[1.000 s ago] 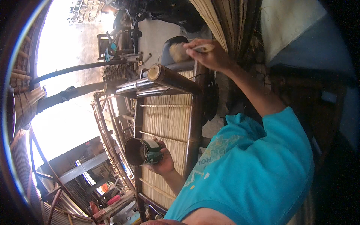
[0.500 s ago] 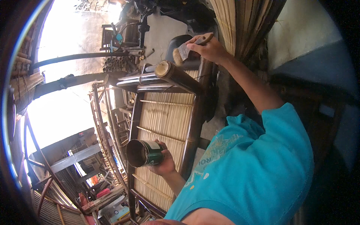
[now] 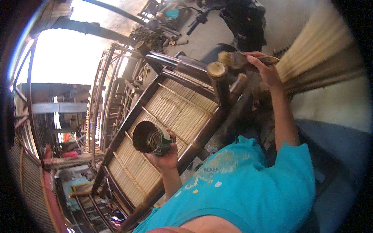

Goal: The person applies a dark finish to a bamboo chair frame using a brush and can, then ties a white rope around the chair's frame and seat slats to secure or decorate it.

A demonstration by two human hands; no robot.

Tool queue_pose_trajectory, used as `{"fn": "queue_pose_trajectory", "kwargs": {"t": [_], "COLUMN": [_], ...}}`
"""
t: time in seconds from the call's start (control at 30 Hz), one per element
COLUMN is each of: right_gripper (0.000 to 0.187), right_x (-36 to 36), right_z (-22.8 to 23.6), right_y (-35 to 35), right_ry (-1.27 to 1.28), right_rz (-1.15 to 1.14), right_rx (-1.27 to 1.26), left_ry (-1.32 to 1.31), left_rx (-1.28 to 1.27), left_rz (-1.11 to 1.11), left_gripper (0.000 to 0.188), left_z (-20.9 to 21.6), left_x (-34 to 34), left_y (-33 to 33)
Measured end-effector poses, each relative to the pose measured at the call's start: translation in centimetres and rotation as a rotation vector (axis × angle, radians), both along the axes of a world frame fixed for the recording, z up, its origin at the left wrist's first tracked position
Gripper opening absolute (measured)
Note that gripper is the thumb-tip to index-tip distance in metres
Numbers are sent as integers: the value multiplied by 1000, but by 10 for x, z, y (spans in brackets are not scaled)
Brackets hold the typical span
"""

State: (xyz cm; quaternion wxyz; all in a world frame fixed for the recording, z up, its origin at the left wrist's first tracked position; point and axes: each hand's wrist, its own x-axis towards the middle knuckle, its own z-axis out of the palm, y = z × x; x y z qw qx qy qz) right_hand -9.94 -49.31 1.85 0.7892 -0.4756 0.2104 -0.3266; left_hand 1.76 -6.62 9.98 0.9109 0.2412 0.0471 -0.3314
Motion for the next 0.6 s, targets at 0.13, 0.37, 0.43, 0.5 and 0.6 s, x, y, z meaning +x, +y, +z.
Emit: {"fn": "queue_pose_trajectory", "kwargs": {"t": [0.13, 0.37, 0.43, 0.5, 0.6], "right_gripper": [22, 23, 23, 23, 24], "right_x": [-10, 27, 71, 135, 239], "right_z": [26, 126, 148, 143, 130], "right_y": [6, 70, 109, 130, 139], "right_ry": [162, 115, 23, -55, -3], "right_rz": [49, -200, -193, -35, 119], "right_rx": [-215, -420, -481, -523, -1013], "left_ry": [-26, 13, -15, -55, 8], "left_rx": [-26, -111, -108, -78, 5], "left_rz": [66, 189, 235, 302, 530], "left_gripper": [70, 69, 69, 70, 72], "left_z": [-5, -13, -18, -25, -39], "left_x": [-3, -14, -18, -27, -41], "left_y": [23, 83, 106, 128, 153]}}
